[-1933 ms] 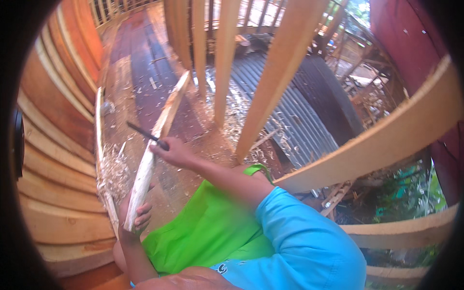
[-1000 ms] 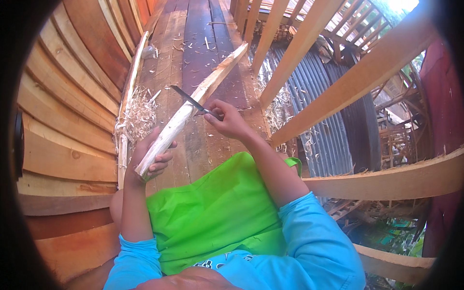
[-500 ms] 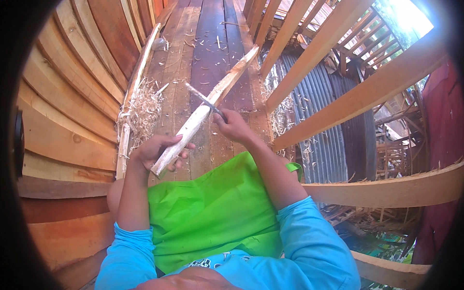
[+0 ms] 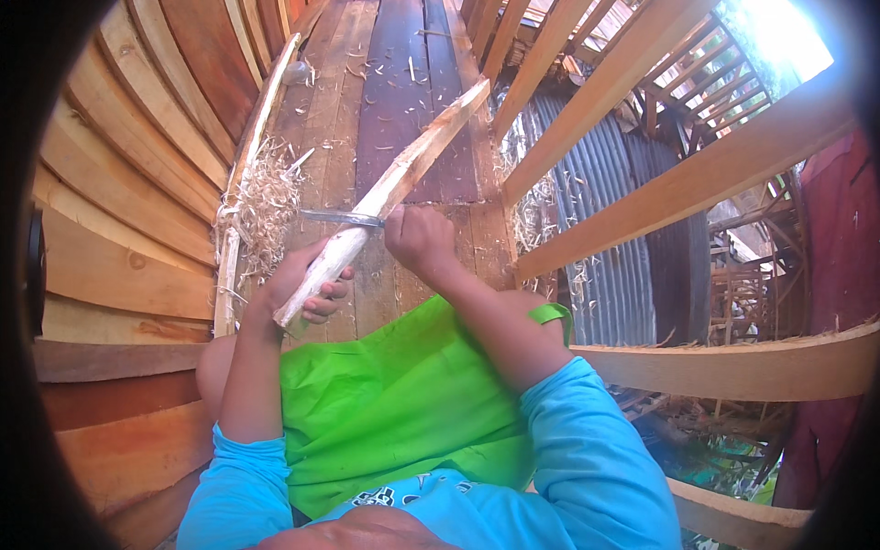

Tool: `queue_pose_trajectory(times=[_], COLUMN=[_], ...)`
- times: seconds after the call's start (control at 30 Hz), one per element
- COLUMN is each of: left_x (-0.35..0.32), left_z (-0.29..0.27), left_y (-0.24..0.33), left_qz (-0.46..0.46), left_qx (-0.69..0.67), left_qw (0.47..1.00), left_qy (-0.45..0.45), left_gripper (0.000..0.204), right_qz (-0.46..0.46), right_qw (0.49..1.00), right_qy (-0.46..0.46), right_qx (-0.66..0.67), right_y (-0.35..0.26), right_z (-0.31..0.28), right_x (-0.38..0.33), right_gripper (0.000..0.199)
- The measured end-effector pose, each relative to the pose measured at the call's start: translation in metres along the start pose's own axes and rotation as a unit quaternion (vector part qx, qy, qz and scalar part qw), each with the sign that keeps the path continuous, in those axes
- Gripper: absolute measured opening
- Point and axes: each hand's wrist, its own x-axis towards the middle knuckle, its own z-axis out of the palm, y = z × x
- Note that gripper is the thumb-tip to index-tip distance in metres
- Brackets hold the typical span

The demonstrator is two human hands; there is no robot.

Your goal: The person sits on a wooden floor and uses a knife to shave and shape a long piece of wood. They hold the wood with one hand and repeatedly scrape along its length with the knife, producing wood shavings that accumulate on the floor.

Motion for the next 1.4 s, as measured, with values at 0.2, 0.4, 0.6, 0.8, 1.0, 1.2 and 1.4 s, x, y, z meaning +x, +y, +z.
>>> queue_pose_trajectory(times=[0.2, 0.4, 0.6, 0.8, 1.0, 1.2, 1.4], left_x=[-0.009, -0.006, -0.003, -0.003, -0.002, 0.001, -0.004], left_z=[-0.004, 0.005, 0.004, 0.003, 0.004, 0.002, -0.001], left_y=[0.005, 0.003, 0.006, -0.002, 0.006, 0.000, 0.005], left_qz=[-0.014, 0.002, -0.004, -0.013, -0.018, -0.019, -0.021], left_qx=[-0.054, -0.052, -0.018, -0.012, -0.008, -0.013, -0.058], left_qw=[0.998, 0.999, 1.000, 1.000, 1.000, 1.000, 0.998], left_qy=[0.007, -0.002, -0.006, 0.001, -0.013, -0.002, -0.015], left_gripper=[0.055, 0.053, 0.054, 0.055, 0.055, 0.054, 0.055], right_qz=[-0.017, 0.097, 0.137, 0.103, 0.107, 0.079, 0.089], right_qw=[0.999, 0.995, 0.987, 0.985, 0.993, 0.992, 0.991], right_qy=[-0.046, -0.021, -0.080, -0.130, -0.048, -0.091, -0.099], right_qx=[0.007, -0.015, 0.002, -0.041, -0.031, -0.029, -0.034], right_y=[0.005, 0.053, 0.030, 0.015, 0.048, 0.036, 0.022], right_z=[0.002, 0.001, -0.002, -0.022, 0.001, -0.018, -0.016], right_x=[0.019, 0.065, 0.039, 0.046, 0.053, 0.062, 0.055], right_gripper=[0.044, 0.047, 0.051, 0.050, 0.046, 0.046, 0.047])
